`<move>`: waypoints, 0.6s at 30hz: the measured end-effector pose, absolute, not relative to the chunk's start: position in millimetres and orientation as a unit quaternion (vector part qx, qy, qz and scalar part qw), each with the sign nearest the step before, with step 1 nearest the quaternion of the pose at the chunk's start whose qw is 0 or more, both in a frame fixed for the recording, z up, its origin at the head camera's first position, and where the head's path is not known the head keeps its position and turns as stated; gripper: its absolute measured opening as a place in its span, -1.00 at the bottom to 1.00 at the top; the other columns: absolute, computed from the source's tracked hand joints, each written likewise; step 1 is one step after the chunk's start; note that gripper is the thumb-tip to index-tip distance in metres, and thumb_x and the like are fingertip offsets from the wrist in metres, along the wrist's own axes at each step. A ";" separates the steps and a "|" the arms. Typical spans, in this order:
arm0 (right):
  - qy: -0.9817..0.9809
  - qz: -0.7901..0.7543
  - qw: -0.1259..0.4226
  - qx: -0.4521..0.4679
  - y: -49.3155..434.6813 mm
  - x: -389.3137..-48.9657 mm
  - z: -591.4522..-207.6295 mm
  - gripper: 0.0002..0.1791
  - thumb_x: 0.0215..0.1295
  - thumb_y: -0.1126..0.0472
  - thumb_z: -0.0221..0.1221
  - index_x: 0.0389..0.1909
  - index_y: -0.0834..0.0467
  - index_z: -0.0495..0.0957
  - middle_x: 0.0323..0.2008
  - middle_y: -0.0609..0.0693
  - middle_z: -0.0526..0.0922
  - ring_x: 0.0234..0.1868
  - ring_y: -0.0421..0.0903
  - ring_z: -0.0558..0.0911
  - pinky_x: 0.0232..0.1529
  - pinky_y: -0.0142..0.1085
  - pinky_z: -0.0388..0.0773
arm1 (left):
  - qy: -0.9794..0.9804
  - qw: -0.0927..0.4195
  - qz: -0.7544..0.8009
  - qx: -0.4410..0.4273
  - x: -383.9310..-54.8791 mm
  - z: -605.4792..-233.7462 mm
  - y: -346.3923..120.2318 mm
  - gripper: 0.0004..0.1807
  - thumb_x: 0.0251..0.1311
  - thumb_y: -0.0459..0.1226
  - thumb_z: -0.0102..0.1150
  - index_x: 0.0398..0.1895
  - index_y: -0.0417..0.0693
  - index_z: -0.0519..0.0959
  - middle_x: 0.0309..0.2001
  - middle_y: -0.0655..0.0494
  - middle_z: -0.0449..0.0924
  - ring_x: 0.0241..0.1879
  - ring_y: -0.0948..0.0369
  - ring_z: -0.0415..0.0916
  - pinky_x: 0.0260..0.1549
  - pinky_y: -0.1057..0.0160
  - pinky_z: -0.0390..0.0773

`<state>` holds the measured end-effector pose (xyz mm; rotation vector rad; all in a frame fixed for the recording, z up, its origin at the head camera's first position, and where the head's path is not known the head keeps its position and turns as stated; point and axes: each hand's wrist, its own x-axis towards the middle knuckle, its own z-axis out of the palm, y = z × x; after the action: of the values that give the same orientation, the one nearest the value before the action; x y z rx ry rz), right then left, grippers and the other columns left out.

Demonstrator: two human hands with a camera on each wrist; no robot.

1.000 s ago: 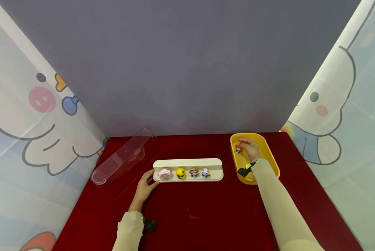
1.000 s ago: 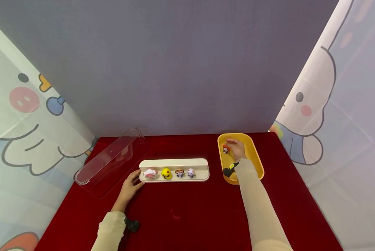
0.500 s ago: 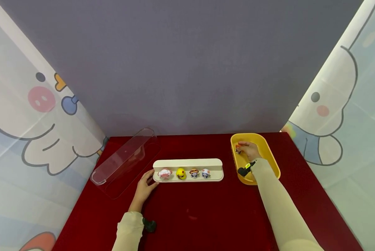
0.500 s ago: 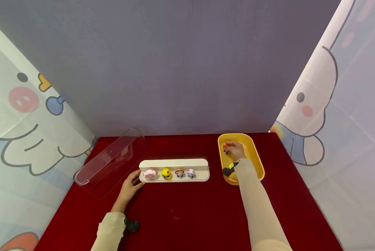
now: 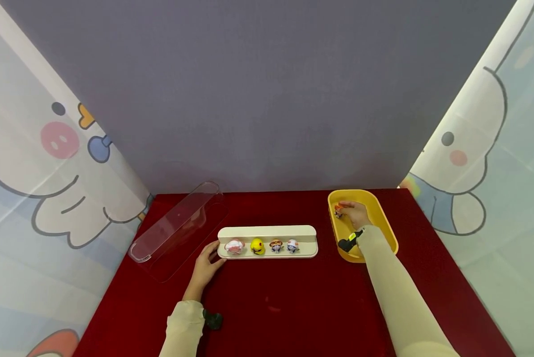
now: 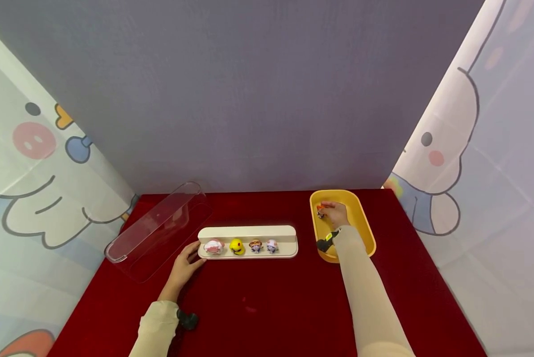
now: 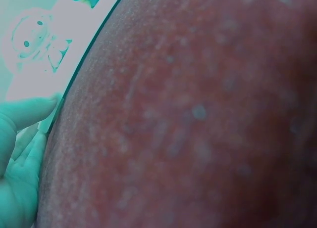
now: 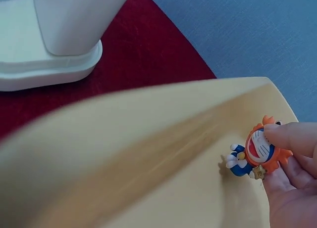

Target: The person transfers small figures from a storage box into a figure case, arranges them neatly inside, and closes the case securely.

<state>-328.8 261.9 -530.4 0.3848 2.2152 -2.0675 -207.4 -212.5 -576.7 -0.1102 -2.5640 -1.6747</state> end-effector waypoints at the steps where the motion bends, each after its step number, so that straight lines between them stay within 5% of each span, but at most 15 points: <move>1: 0.723 -0.678 0.043 0.126 262.1 -328.8 -530.2 -0.50 0.20 0.49 0.13 0.19 0.48 0.35 -0.13 0.11 0.64 -0.33 -0.31 0.61 -0.03 -0.31 0.63 | -0.836 0.041 -0.545 -0.037 -207.2 -576.4 -212.1 -0.32 0.03 -0.54 0.28 0.28 -0.41 0.28 0.27 -0.33 0.23 0.23 -0.23 0.26 0.19 -0.05 0.38; 18: 0.743 -0.663 0.022 0.083 266.6 -320.4 -515.3 -0.53 0.24 0.43 0.15 0.18 0.45 0.38 -0.08 0.07 0.64 -0.25 -0.30 0.61 0.11 -0.20 0.56 | -0.830 0.048 -0.554 -0.039 -208.3 -576.5 -213.2 -0.31 0.00 -0.57 0.28 0.27 -0.42 0.30 0.26 -0.33 0.24 0.23 -0.20 0.27 0.21 -0.03 0.36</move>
<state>-320.4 266.6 -515.3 0.2581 2.3029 -2.0548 -208.3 -213.2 -576.5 -0.1188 -2.5315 -1.6887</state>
